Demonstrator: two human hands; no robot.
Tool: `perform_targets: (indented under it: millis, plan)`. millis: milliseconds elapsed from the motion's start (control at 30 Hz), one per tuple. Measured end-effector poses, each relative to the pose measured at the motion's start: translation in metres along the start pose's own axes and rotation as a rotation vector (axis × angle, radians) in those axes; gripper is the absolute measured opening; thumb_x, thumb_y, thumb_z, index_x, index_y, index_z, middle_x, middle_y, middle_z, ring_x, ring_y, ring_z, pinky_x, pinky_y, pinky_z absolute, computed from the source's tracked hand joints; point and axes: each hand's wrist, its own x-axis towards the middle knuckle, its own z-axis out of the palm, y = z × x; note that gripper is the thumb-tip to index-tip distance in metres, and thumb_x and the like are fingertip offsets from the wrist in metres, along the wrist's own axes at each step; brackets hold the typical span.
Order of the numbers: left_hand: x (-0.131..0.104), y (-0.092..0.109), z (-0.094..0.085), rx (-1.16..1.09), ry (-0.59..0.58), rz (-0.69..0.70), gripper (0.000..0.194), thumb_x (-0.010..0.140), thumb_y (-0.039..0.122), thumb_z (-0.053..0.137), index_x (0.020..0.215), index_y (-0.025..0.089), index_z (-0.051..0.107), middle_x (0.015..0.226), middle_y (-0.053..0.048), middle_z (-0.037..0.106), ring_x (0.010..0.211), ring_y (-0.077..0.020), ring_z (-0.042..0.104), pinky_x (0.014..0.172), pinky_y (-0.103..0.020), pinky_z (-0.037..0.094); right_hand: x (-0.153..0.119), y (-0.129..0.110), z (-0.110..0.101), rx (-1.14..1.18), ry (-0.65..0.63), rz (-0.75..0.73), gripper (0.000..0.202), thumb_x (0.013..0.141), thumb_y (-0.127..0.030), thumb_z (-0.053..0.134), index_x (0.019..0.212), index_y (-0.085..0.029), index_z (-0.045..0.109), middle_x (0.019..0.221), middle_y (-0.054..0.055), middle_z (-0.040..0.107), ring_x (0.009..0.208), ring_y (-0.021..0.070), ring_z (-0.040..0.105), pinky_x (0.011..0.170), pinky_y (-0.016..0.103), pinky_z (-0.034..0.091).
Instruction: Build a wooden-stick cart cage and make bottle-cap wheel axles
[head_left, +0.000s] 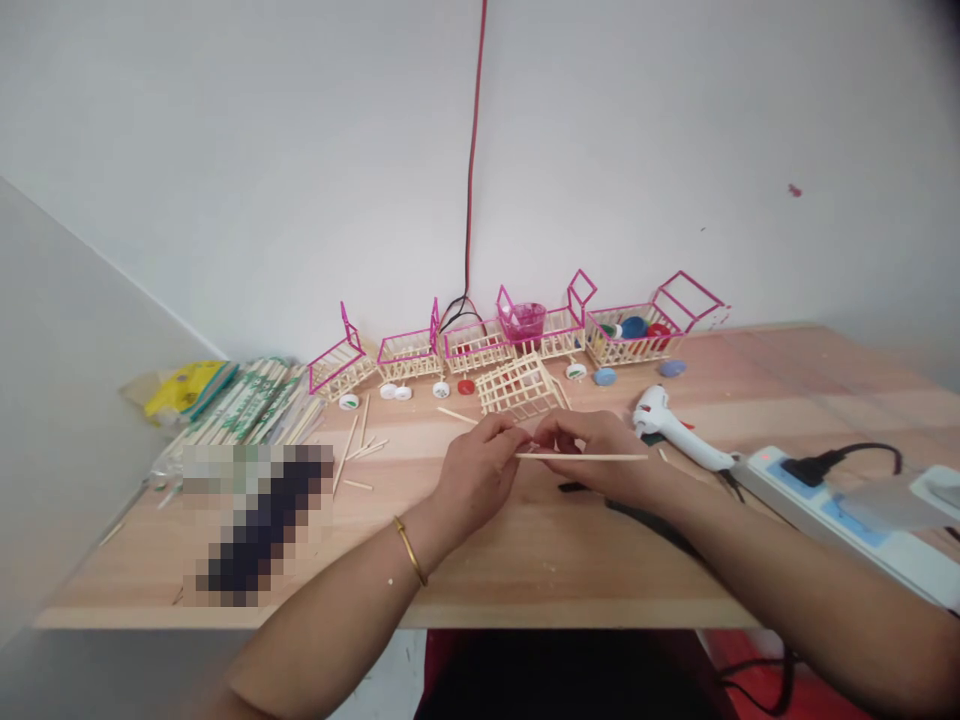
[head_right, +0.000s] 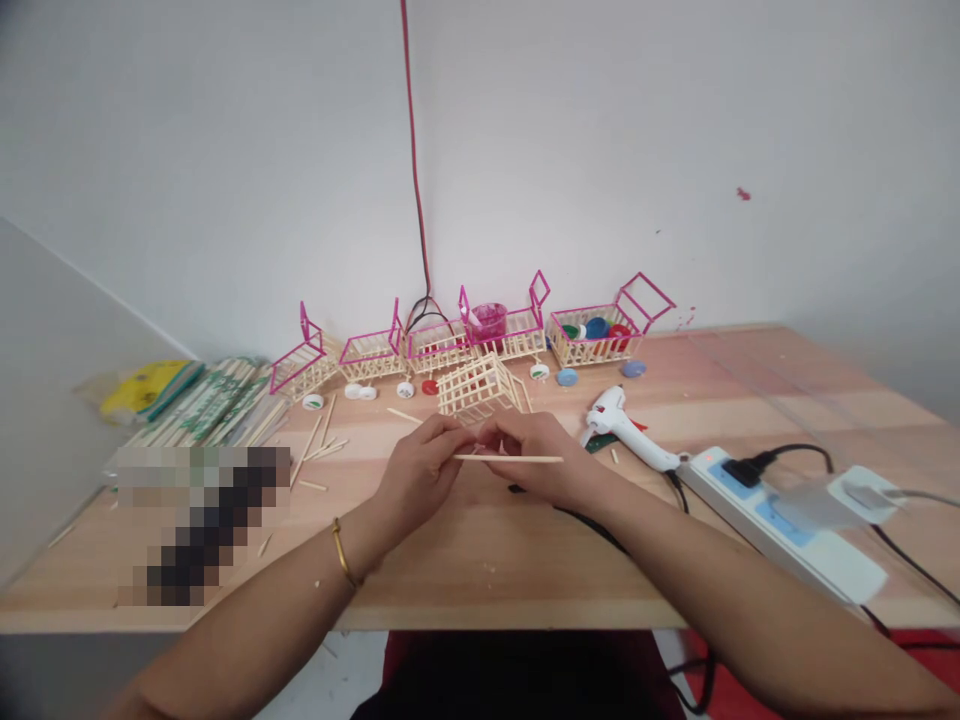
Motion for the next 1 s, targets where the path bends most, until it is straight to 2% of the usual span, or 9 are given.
perform_targets:
  millis: [100, 200, 433, 567, 700, 833, 1000]
  plan:
    - [-0.001, -0.003, 0.003, 0.012, 0.017, -0.019, 0.021, 0.087, 0.013, 0.045, 0.099, 0.018, 0.062, 0.1, -0.009, 0.064, 0.088, -0.0179, 0.061, 0.076, -0.029, 0.049, 0.001, 0.001, -0.002, -0.117, 0.015, -0.074, 0.015, 0.074, -0.019, 0.056, 0.087, -0.02, 0.064, 0.069, -0.001, 0.061, 0.06, 0.0127, 0.05, 0.056, 0.024, 0.035]
    - [-0.001, -0.003, 0.004, -0.002, 0.019, -0.049, 0.023, 0.086, 0.011, 0.045, 0.1, 0.019, 0.061, 0.103, -0.008, 0.065, 0.092, -0.0184, 0.061, 0.08, -0.03, 0.049, 0.003, 0.003, -0.001, -0.169, 0.016, -0.134, 0.018, 0.074, -0.015, 0.052, 0.086, -0.021, 0.065, 0.072, 0.001, 0.063, 0.067, 0.0151, 0.054, 0.063, 0.026, 0.039]
    - [-0.001, 0.007, -0.007, -0.02, 0.011, -0.129, 0.021, 0.086, 0.013, 0.047, 0.098, 0.02, 0.062, 0.099, -0.006, 0.067, 0.09, -0.019, 0.062, 0.078, -0.029, 0.048, -0.001, 0.003, -0.003, -0.036, 0.053, -0.111, 0.019, 0.081, -0.028, 0.057, 0.097, -0.024, 0.067, 0.082, 0.003, 0.067, 0.071, 0.0173, 0.058, 0.066, 0.03, 0.046]
    - [-0.003, 0.009, -0.01, -0.06, 0.037, -0.146, 0.021, 0.088, 0.016, 0.048, 0.1, 0.021, 0.064, 0.097, -0.005, 0.068, 0.09, -0.0188, 0.062, 0.078, -0.029, 0.046, -0.002, 0.001, -0.007, -0.019, 0.086, -0.142, 0.016, 0.082, -0.033, 0.058, 0.093, -0.024, 0.066, 0.083, 0.003, 0.067, 0.074, 0.0179, 0.06, 0.071, 0.032, 0.048]
    - [-0.002, 0.006, -0.008, -0.129, 0.068, -0.192, 0.022, 0.089, 0.024, 0.049, 0.103, 0.022, 0.066, 0.094, -0.006, 0.069, 0.087, -0.0192, 0.061, 0.076, -0.028, 0.044, -0.003, 0.001, -0.017, 0.015, 0.13, -0.172, 0.027, 0.082, -0.035, 0.059, 0.105, -0.023, 0.06, 0.095, 0.005, 0.067, 0.08, 0.0183, 0.062, 0.076, 0.033, 0.049]
    - [0.001, 0.002, -0.008, -0.179, 0.13, -0.245, 0.015, 0.085, 0.027, 0.055, 0.089, 0.02, 0.068, 0.076, -0.004, 0.065, 0.076, -0.0176, 0.056, 0.07, -0.027, 0.04, -0.005, 0.005, -0.033, 0.064, 0.258, -0.144, 0.033, 0.081, -0.038, 0.062, 0.109, -0.022, 0.057, 0.096, 0.006, 0.066, 0.081, 0.0184, 0.061, 0.078, 0.034, 0.049]
    - [0.003, -0.005, -0.01, -0.396, 0.112, -0.391, 0.013, 0.081, 0.027, 0.056, 0.077, 0.018, 0.064, 0.073, -0.002, 0.061, 0.068, -0.0137, 0.052, 0.065, -0.024, 0.038, -0.009, 0.006, -0.049, 0.117, 0.441, -0.081, 0.026, 0.083, -0.04, 0.059, 0.101, -0.021, 0.059, 0.09, 0.005, 0.064, 0.08, 0.0172, 0.06, 0.071, 0.031, 0.049]
